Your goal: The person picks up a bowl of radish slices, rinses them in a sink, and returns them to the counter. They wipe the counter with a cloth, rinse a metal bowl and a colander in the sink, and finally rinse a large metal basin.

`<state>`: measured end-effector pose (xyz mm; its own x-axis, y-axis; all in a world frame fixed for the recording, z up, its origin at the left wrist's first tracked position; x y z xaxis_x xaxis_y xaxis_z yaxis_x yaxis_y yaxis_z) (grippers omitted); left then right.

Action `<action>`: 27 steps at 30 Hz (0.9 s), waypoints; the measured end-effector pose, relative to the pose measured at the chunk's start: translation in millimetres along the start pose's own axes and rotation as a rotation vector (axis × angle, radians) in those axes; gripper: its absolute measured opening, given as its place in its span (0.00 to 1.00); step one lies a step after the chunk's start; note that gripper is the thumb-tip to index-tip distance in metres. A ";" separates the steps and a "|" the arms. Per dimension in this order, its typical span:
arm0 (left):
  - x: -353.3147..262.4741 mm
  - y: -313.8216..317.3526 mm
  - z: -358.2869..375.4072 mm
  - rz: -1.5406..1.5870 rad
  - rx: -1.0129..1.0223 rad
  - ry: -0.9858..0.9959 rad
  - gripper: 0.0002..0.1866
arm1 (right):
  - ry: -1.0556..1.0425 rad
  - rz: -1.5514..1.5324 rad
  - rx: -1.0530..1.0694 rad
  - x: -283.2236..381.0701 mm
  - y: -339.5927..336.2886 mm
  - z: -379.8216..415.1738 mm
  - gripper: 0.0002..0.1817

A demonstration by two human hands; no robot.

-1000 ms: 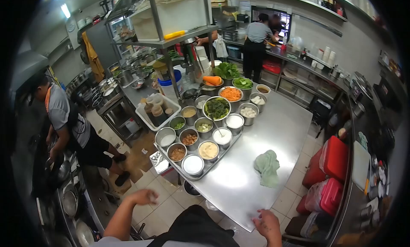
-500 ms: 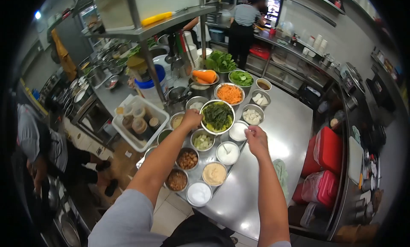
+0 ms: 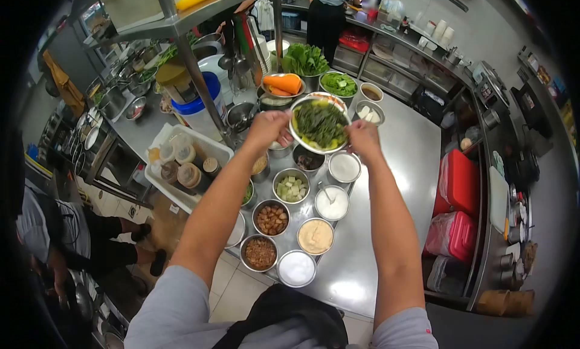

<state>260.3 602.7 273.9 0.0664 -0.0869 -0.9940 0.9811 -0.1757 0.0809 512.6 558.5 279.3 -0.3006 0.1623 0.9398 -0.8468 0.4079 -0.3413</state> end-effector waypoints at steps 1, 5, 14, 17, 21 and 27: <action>-6.7 -3.2 0.3 0.116 0.042 -0.004 0.17 | 0.003 -0.071 0.001 9.6 -6.5 0.4 0.06; 18.8 -39.6 6.0 -1.220 -0.153 0.318 0.20 | 0.030 -0.225 -0.060 12.7 -35.6 8.2 0.05; 54.6 -66.0 -15.6 -1.220 -0.377 -0.063 0.15 | 0.087 -0.298 -0.263 -54.7 -169.3 99.7 0.06; 56.9 -61.8 -24.2 -1.182 -0.353 -0.078 0.15 | 0.118 -0.392 -0.293 -68.7 -195.7 141.5 0.06; 90.7 -53.0 -54.7 -0.999 -0.266 -0.146 0.13 | 0.109 -0.449 -0.312 -94.9 -224.0 171.5 0.07; 87.1 -39.7 -40.8 -0.470 -0.346 -0.324 0.10 | 0.141 -0.463 -0.378 -119.6 -229.3 191.2 0.08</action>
Point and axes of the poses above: each hand's wrist, its own z-axis away from the middle knuckle, its own y-axis out of the palm, x = y × z, the point moved 7 cm from there along -z, towards the middle knuckle, and after that the axes turned 8 degrees about -x, right-handed, at the moved point
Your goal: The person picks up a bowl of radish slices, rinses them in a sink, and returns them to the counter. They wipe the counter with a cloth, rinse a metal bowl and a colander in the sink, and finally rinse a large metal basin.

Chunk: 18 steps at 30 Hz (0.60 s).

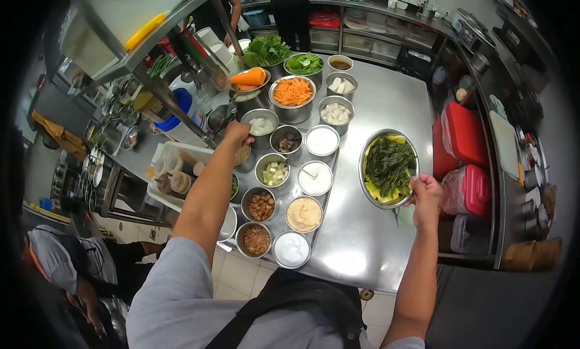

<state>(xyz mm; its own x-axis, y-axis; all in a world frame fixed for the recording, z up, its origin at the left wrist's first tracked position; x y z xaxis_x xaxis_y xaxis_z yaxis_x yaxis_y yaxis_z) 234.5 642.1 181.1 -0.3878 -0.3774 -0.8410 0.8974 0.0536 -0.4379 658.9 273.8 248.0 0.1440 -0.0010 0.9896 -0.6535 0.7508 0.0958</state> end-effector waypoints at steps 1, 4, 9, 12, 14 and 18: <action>-0.1 1.9 0.5 -0.003 0.000 0.003 0.10 | 0.015 0.006 -0.018 -3.4 -2.3 0.5 0.08; 5.9 -0.7 -3.0 0.118 -0.023 -0.030 0.11 | 0.026 0.018 -0.008 -10.3 -2.2 1.2 0.09; -7.8 4.8 10.8 0.228 0.143 -0.002 0.10 | 0.036 0.037 0.032 -11.0 15.8 -13.6 0.09; -22.8 -10.2 33.1 0.286 0.132 -0.018 0.09 | 0.060 0.046 0.096 -16.8 50.8 -24.3 0.10; -34.1 -24.7 49.5 0.339 0.125 -0.005 0.10 | 0.085 0.076 0.093 -18.8 79.8 -31.8 0.10; -53.3 -66.4 87.2 0.365 0.112 0.077 0.10 | 0.115 0.145 0.120 -28.1 147.9 -45.7 0.09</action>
Point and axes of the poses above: each hand's wrist, its own z-axis away from the middle knuckle, its own y-axis out of the palm, x = y × z, the point moved 7 cm from there along -z, towards the middle knuckle, and after that the axes turned 8 degrees about -x, right-handed, at the moved point
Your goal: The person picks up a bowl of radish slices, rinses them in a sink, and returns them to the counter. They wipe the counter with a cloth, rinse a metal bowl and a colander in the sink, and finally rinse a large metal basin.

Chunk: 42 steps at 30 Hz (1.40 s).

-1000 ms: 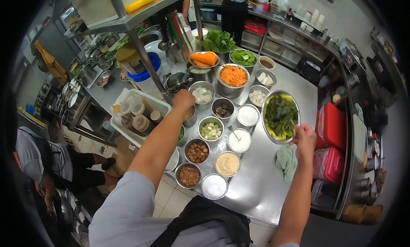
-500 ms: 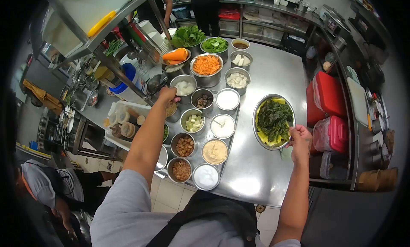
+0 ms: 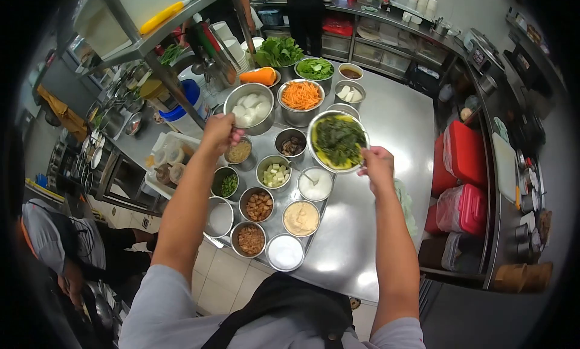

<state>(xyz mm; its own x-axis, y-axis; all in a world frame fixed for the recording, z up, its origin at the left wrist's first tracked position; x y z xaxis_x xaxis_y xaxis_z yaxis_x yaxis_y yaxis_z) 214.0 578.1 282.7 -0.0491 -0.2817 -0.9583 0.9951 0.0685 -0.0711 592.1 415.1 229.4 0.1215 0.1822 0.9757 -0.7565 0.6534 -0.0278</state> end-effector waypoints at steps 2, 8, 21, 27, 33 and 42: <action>-9.5 -25.9 19.0 -0.010 0.005 0.003 0.10 | -0.026 0.073 0.029 5.2 38.5 -12.8 0.10; -33.6 -115.8 127.3 -0.101 -0.137 0.034 0.09 | -0.066 0.231 0.087 -16.0 134.4 -36.4 0.08; 60.4 -197.4 454.1 0.025 -0.760 -0.040 0.07 | -0.551 -0.267 0.591 88.7 86.9 201.0 0.13; 167.5 -150.3 626.0 0.136 -0.914 -0.115 0.08 | -0.204 -0.046 1.501 -58.6 72.6 420.8 0.14; 260.3 -76.4 781.6 0.337 -1.077 -0.221 0.09 | -0.180 0.039 1.764 -163.4 -24.1 554.5 0.23; 370.7 39.9 1032.9 0.559 -1.536 -0.308 0.11 | -0.317 0.409 2.596 -233.7 -225.8 759.2 0.23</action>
Point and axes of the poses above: each hand's wrist, its own z-axis away from the middle knuckle, its own y-axis out of the palm, x = y × z, the point moved 7 cm from there along -z, towards the middle knuckle, and after that the axes turned 8 degrees about -x, right-handed, at the moved point
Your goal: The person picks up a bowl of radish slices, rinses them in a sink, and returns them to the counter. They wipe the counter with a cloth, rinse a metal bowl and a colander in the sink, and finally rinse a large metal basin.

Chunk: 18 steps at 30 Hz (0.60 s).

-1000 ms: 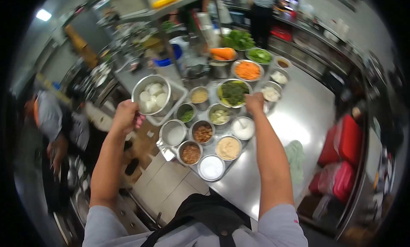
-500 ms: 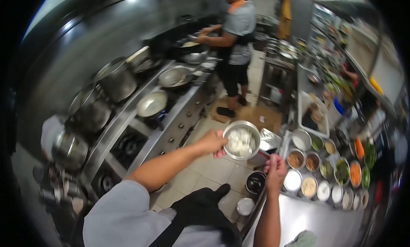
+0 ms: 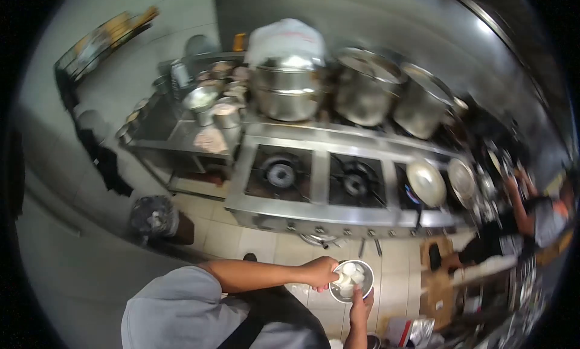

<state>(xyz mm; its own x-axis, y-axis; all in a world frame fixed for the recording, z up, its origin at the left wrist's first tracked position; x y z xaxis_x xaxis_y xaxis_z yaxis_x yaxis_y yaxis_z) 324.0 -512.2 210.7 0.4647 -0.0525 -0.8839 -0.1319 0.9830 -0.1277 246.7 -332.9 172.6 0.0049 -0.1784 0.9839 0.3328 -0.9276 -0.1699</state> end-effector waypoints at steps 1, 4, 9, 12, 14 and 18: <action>9.7 -35.6 6.8 0.037 -0.061 -0.018 0.11 | 0.167 -0.126 0.115 -13.4 39.3 -11.0 0.22; 46.9 -137.4 33.7 0.134 -0.205 -0.062 0.11 | 0.411 -0.226 0.308 -17.5 164.2 -30.7 0.23; 105.0 -282.3 52.5 0.249 -0.230 -0.099 0.14 | 0.430 -0.110 0.368 -12.1 318.5 -44.9 0.23; 125.7 -348.7 57.7 0.357 -0.183 -0.116 0.20 | 0.465 -0.243 0.423 10.3 390.5 -38.7 0.27; 142.2 -384.7 51.8 0.386 -0.183 -0.095 0.29 | 0.388 -0.151 0.408 23.0 417.7 -47.6 0.29; 181.8 -447.0 45.7 0.448 -0.356 -0.178 0.35 | 0.391 -0.135 0.459 60.8 458.5 -71.3 0.30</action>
<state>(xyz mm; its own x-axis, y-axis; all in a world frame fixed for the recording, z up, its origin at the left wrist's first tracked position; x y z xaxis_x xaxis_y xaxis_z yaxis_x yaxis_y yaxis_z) 507.5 -953.0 127.6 0.4316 0.4136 -0.8017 -0.6195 0.7818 0.0699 332.4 -792.4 150.7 -0.3828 -0.2572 0.8873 0.6788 -0.7299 0.0813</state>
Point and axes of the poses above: each hand's wrist, its own z-axis away from the middle knuckle, its own y-axis out of the palm, x = y × z, the point moved 7 cm from there along -z, towards the middle knuckle, and after that the axes turned 8 degrees about -x, right-handed, at the moved point
